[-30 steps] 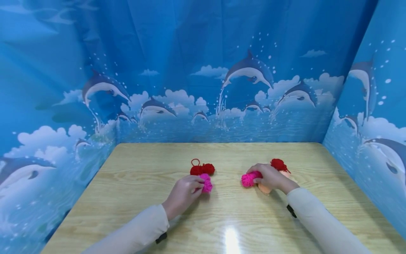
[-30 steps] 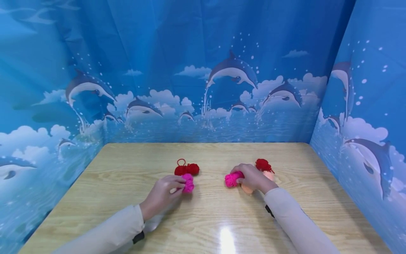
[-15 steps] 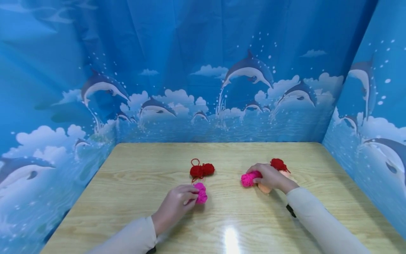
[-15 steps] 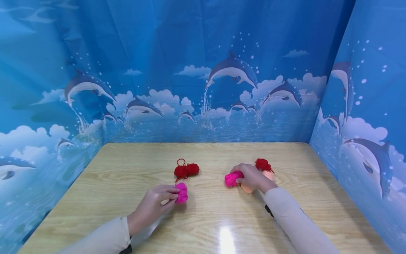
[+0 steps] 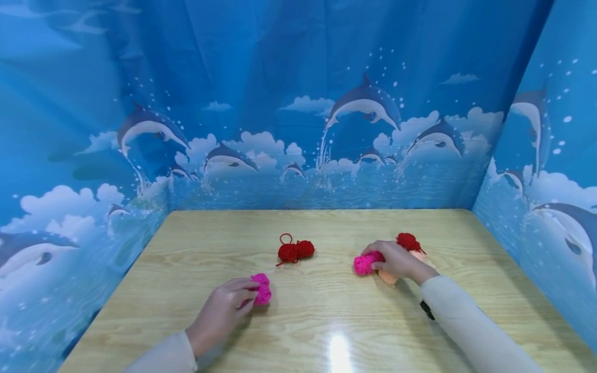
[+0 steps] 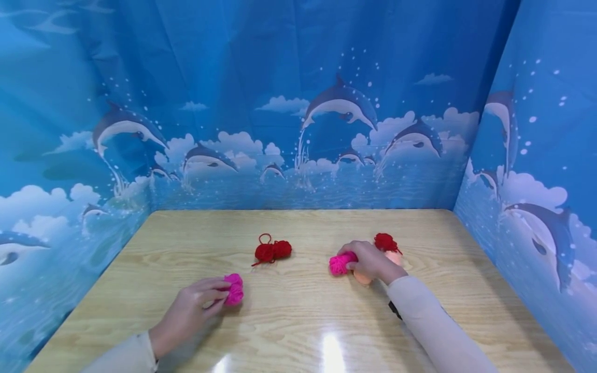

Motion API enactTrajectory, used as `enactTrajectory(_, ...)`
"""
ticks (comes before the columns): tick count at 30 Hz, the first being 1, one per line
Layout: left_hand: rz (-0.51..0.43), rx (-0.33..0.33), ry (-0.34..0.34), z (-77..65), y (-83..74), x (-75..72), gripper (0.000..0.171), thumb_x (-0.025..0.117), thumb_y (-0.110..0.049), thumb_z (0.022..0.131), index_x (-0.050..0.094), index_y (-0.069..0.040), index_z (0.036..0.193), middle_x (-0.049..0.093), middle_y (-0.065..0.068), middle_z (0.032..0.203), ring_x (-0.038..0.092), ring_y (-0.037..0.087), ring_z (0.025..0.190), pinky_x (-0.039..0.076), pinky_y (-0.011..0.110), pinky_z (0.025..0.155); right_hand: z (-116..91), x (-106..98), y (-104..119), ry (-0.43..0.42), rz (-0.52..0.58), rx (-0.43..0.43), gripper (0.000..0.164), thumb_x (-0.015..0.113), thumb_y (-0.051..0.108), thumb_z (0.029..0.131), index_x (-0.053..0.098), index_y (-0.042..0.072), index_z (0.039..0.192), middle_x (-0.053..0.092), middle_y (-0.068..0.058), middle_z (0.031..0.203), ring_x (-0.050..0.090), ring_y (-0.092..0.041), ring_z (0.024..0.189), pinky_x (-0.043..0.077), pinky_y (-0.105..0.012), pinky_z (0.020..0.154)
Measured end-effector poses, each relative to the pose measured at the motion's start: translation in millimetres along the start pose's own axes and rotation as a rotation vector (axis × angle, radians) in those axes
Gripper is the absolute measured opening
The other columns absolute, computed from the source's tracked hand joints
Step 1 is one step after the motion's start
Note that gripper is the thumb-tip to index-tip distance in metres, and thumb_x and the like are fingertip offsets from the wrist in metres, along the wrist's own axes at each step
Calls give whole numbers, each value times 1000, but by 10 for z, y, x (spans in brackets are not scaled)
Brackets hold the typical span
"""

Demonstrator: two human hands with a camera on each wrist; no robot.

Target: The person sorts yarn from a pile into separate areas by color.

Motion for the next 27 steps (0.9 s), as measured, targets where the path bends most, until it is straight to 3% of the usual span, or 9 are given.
enactTrajectory(6, 11, -8, -13, -120, 170, -58, 24, 87, -6, 61, 76, -13, 82, 73, 2, 99, 68, 18, 97, 55, 32, 85, -2, 3, -9, 5, 11, 13, 27, 70, 7, 86, 68, 11, 112, 65, -7, 116, 57, -30, 110, 50, -46, 91)
enactTrajectory(14, -82, 16, 11, -222, 314, -36, 24, 85, -2, 61, 75, -12, 79, 71, 9, 109, 67, 28, 101, 54, 39, 85, 0, 5, -14, 6, 11, 21, 27, 70, 7, 86, 67, 11, 113, 64, -7, 117, 57, -29, 110, 51, -45, 91)
enactTrajectory(21, -143, -103, 75, -249, 404, 24, 38, 84, -2, 65, 72, -9, 100, 70, 10, 112, 67, 27, 102, 54, 38, 87, -6, 5, -14, 7, 17, 26, 27, 70, 8, 86, 67, 12, 113, 64, -7, 117, 57, -30, 111, 50, -46, 91)
enactTrajectory(27, -190, -134, 127, -250, 487, 57, 40, 83, -6, 68, 73, -7, 106, 68, 11, 116, 66, 28, 104, 52, 41, 89, 1, 7, -19, 5, 11, 25, 27, 70, 8, 86, 68, 12, 112, 64, -7, 117, 57, -29, 110, 50, -45, 91)
Point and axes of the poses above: each hand's wrist, its own z-axis towards the middle knuckle, its own x-axis out of the palm, y = z × x, the point moved 6 cm from there along z, towards the middle knuckle
